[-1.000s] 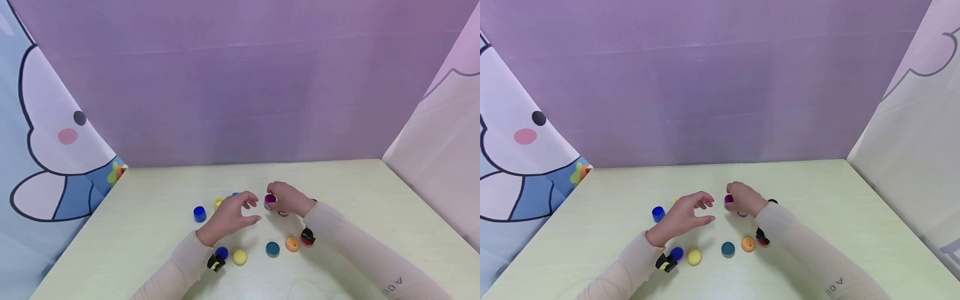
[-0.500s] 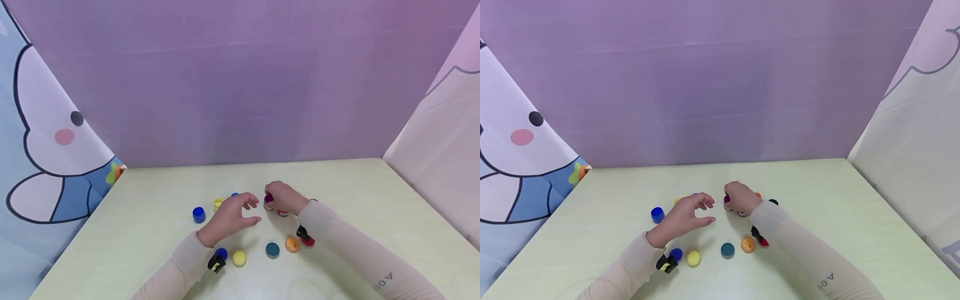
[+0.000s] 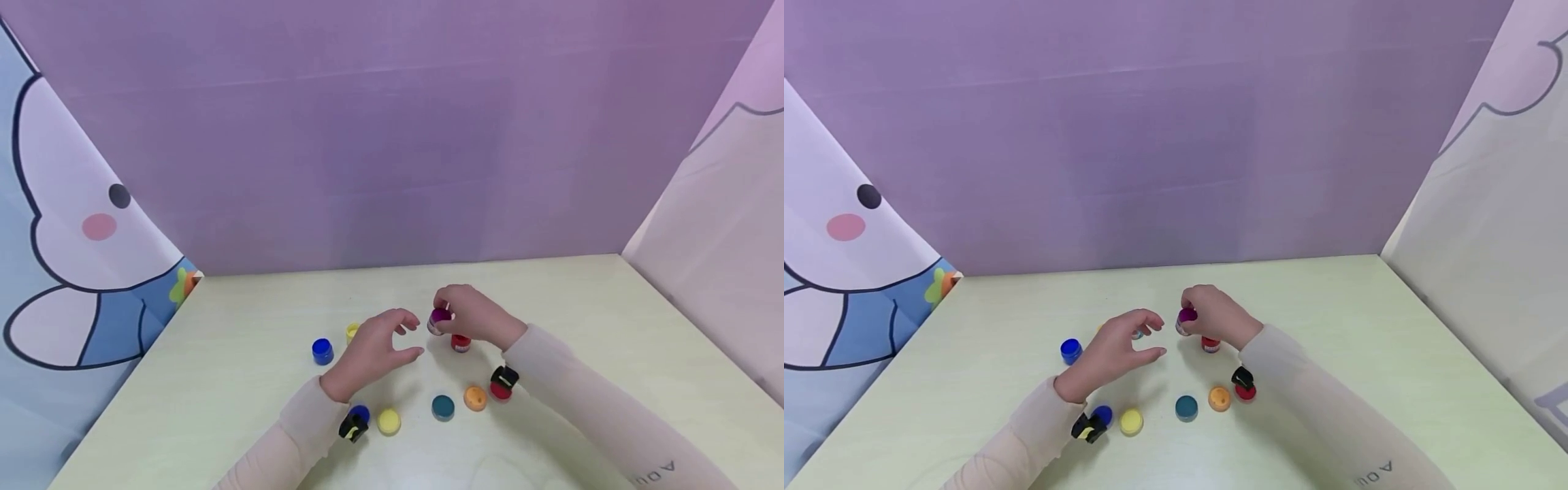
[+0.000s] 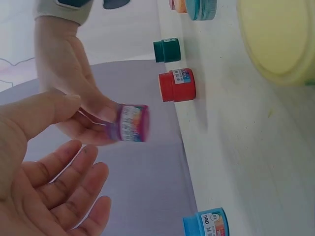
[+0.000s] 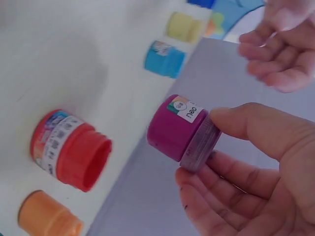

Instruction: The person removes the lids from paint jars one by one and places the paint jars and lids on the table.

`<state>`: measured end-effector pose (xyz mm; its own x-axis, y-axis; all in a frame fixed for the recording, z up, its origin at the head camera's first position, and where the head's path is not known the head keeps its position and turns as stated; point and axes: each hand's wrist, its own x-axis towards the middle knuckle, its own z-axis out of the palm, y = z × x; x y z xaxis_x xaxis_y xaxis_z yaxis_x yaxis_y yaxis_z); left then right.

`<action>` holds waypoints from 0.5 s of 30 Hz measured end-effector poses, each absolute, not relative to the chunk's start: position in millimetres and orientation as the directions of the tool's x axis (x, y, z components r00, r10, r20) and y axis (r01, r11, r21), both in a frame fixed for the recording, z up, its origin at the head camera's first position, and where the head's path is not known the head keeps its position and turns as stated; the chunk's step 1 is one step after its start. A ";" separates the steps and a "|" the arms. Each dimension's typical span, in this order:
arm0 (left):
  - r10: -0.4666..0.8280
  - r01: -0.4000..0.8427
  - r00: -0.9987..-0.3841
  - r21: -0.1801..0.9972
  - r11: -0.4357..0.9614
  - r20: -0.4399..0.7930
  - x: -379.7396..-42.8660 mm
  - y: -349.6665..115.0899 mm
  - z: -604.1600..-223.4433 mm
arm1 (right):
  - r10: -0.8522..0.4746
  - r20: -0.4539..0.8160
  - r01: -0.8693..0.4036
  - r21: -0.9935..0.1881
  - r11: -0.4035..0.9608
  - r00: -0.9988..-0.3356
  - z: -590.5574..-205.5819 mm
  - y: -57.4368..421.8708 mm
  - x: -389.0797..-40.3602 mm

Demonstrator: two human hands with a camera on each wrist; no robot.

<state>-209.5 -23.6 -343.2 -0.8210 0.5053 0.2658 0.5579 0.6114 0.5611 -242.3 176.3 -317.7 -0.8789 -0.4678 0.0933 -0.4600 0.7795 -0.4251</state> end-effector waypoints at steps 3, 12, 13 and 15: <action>0.494 0.557 -0.824 0.560 0.613 0.278 -208.0 -22.4 -342.4 | -0.479 0.122 -0.477 -0.463 0.747 -0.869 -312.3 181.3 -232.9; 0.497 0.584 -0.804 0.591 0.557 0.326 -205.5 -18.4 -342.9 | -0.476 0.188 -0.489 -0.575 0.656 -0.859 -305.3 183.6 -207.5; 0.503 0.588 -0.800 0.594 0.549 0.327 -205.4 -17.8 -343.0 | -0.483 0.203 -0.501 -0.587 0.636 -0.852 -305.1 183.4 -204.9; 0.511 0.594 -0.794 0.599 0.538 0.329 -205.5 -16.7 -343.4 | -0.497 0.235 -0.527 -0.597 0.604 -0.835 -305.3 182.8 -200.8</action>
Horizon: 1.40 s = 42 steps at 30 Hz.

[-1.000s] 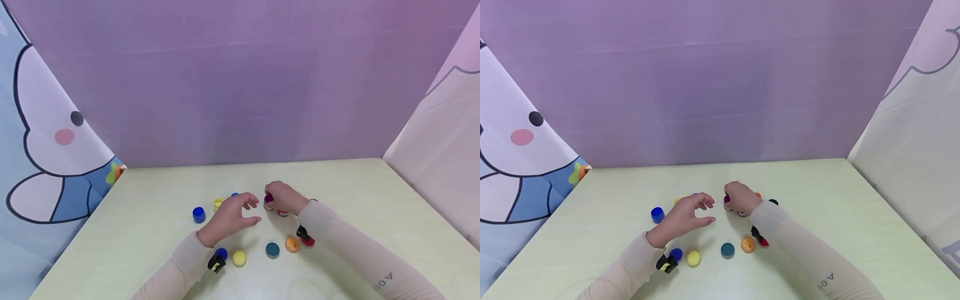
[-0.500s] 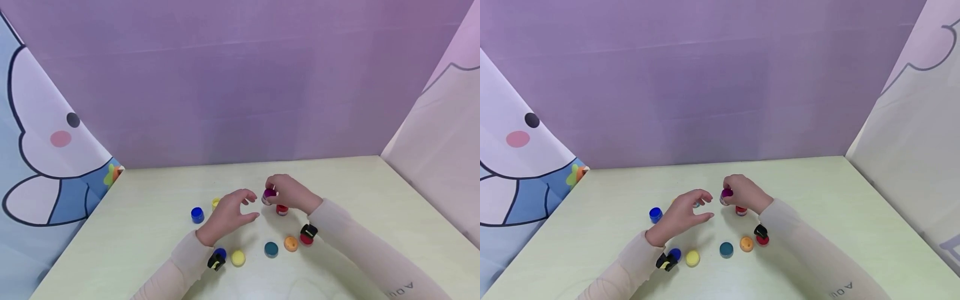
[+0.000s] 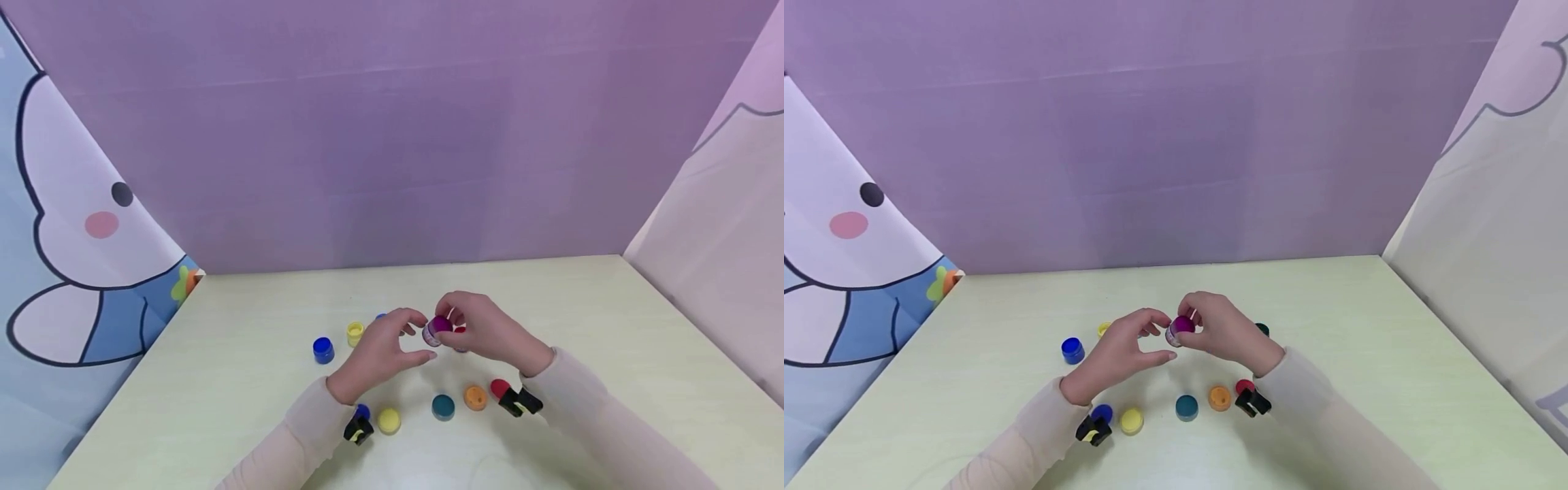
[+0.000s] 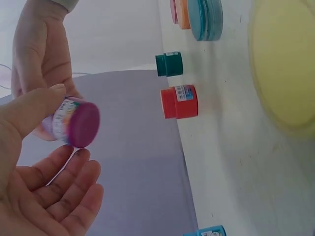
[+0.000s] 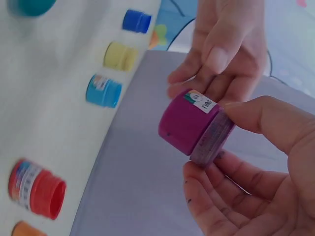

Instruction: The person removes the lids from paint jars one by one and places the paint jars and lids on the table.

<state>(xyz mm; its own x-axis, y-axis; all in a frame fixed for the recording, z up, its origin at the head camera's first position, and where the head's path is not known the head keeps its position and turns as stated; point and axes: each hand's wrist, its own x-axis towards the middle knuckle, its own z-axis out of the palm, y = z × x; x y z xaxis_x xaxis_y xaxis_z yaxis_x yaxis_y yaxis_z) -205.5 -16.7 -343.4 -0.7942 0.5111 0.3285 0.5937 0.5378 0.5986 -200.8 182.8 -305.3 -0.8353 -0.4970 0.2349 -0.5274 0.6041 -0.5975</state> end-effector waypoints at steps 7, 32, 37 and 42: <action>0.514 0.597 -0.783 0.651 0.468 0.349 -206.3 -15.5 -344.2 | -0.512 0.308 -0.584 -0.581 0.566 -0.802 -304.4 180.0 -194.7; 0.542 0.620 -0.754 0.673 0.402 0.371 -204.1 -16.6 -340.7 | -0.599 0.300 -0.626 -0.630 0.460 -0.742 -303.7 190.0 -197.0; 0.546 0.612 -0.754 0.693 0.381 0.366 -203.9 -16.5 -340.6 | -0.621 0.302 -0.642 -0.627 0.442 -0.723 -303.3 192.1 -197.2; 0.555 0.602 -0.755 0.704 0.377 0.349 -203.5 -16.8 -340.0 | -0.644 0.288 -0.650 -0.620 0.439 -0.709 -302.5 192.9 -197.1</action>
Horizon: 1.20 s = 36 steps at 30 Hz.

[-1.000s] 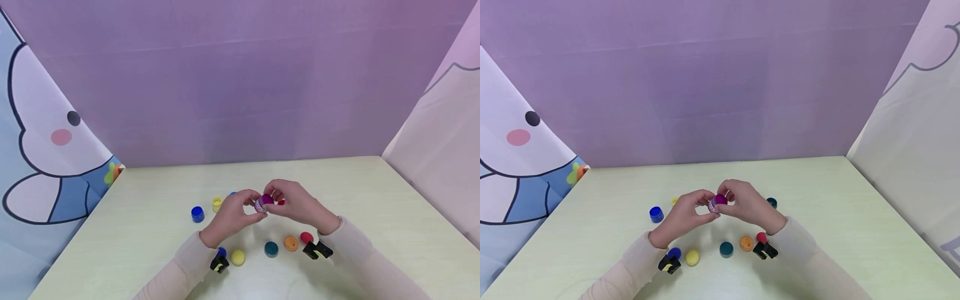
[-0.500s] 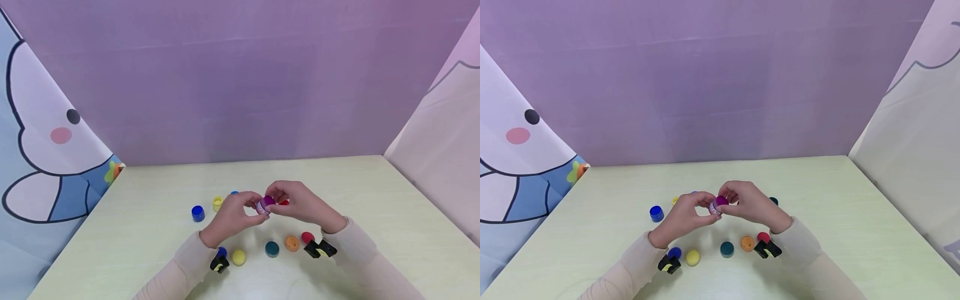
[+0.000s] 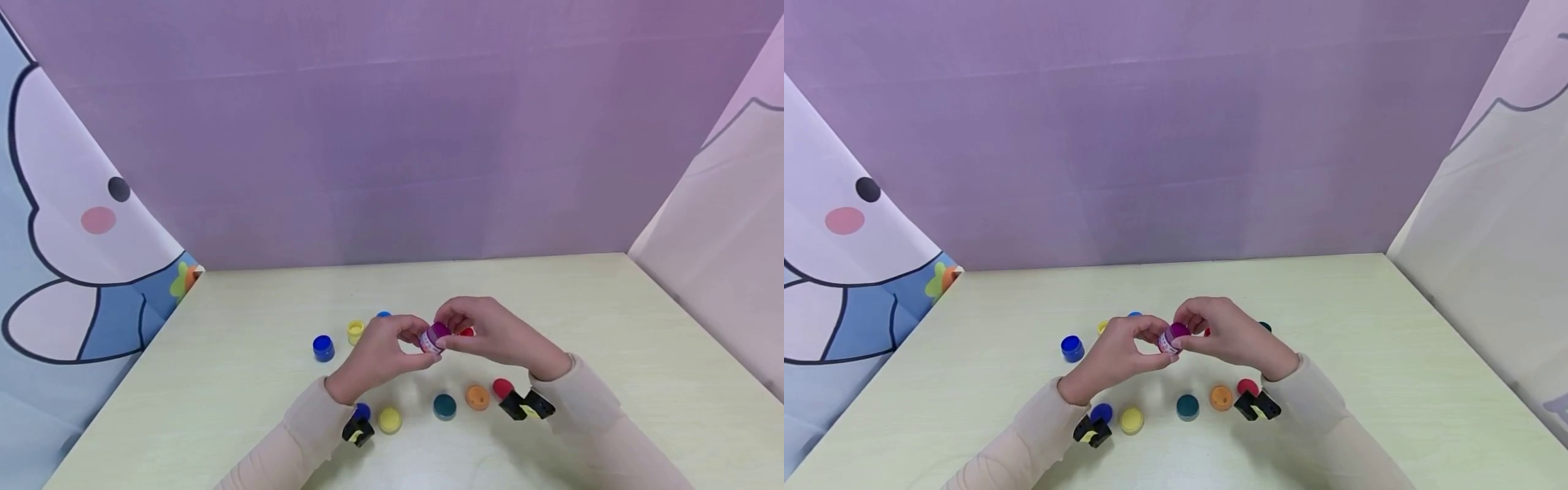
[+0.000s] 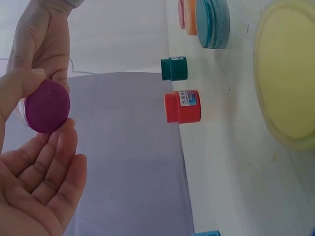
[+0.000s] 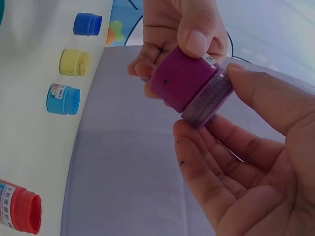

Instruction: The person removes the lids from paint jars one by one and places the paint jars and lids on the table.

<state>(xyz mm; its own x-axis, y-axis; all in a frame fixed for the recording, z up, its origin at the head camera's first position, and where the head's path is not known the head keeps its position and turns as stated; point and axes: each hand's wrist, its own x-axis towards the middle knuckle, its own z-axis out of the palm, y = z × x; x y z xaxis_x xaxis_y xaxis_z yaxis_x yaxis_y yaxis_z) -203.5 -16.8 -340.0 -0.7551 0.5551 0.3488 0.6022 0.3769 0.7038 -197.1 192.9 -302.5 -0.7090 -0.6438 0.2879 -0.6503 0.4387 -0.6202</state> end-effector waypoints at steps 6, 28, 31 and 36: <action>0.580 0.621 -0.736 0.689 0.374 0.349 -203.9 -19.8 -339.3 | -0.677 0.290 -0.675 -0.611 0.413 -0.677 -302.2 192.4 -196.0; 0.597 0.608 -0.715 0.745 0.273 0.364 -205.0 -19.0 -340.8 | -0.741 0.370 -0.795 -0.491 0.356 -0.560 -296.8 197.2 -191.9; 0.598 0.612 -0.710 0.746 0.264 0.371 -204.6 -17.3 -342.0 | -0.739 0.351 -0.777 -0.517 0.359 -0.575 -296.6 199.1 -192.4; 0.592 0.631 -0.711 0.717 0.297 0.380 -204.4 -15.2 -346.6 | -0.712 0.306 -0.714 -0.589 0.380 -0.632 -299.2 198.8 -193.7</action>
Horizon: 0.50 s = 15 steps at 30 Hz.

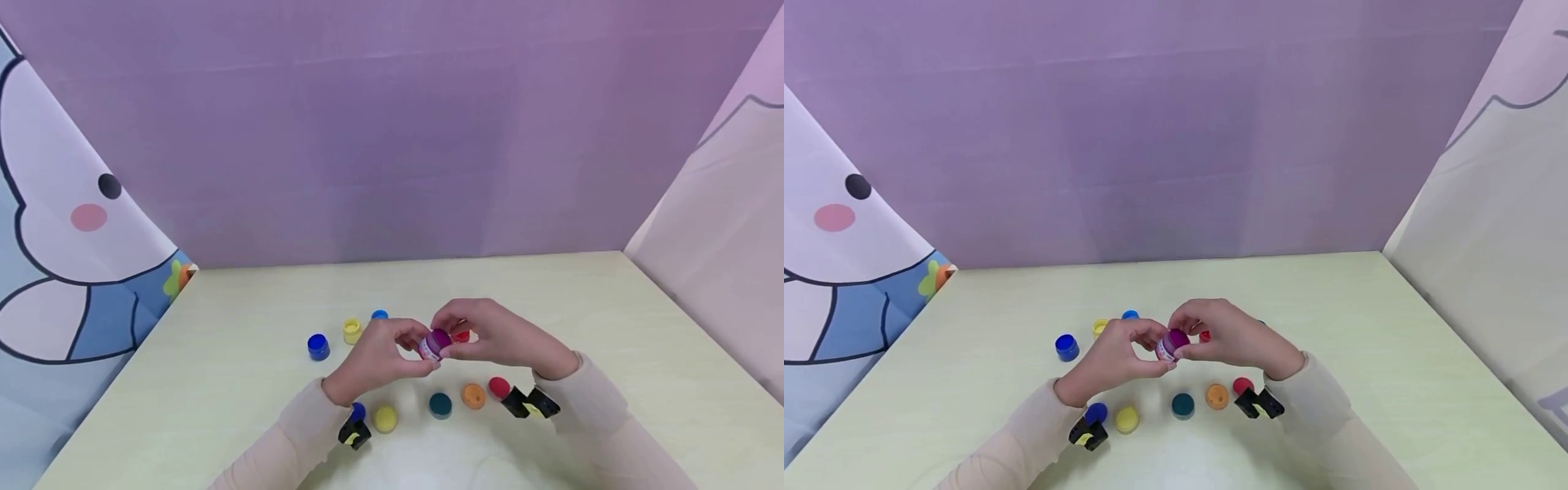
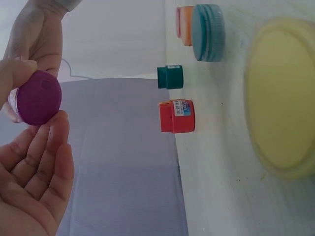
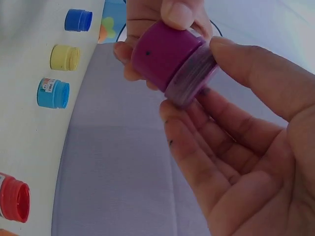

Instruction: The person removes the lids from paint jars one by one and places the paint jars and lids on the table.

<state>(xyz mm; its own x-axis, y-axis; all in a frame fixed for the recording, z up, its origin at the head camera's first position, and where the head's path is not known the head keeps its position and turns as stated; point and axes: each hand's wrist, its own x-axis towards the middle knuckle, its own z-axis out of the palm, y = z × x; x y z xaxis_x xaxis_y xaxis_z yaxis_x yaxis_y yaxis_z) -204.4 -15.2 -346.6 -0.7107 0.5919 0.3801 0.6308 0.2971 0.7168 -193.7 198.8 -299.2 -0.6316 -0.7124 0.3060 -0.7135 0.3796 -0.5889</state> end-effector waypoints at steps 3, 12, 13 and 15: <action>0.576 0.646 -0.714 0.691 0.325 0.397 -204.2 -16.4 -347.6 | -0.665 0.297 -0.670 -0.615 0.416 -0.685 -300.5 195.0 -192.5; 0.544 0.649 -0.730 0.669 0.362 0.413 -206.0 -15.6 -349.4 | -0.512 0.234 -0.522 -0.658 0.543 -0.827 -301.7 186.1 -188.3; 0.542 0.646 -0.733 0.668 0.368 0.411 -205.8 -15.2 -349.5 | -0.502 0.219 -0.506 -0.661 0.555 -0.837 -302.7 185.5 -188.4; 0.537 0.641 -0.740 0.668 0.377 0.406 -205.6 -14.8 -349.8 | -0.490 0.191 -0.479 -0.664 0.574 -0.851 -304.6 184.4 -188.7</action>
<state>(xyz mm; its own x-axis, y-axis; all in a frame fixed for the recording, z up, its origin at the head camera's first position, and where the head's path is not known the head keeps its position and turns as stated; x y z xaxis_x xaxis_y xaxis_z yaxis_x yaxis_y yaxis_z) -205.6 -14.8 -349.8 -0.7396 0.5367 0.4061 0.6409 0.3774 0.6684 -188.7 184.4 -304.6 -0.8506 -0.4901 0.1906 -0.4795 0.5740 -0.6638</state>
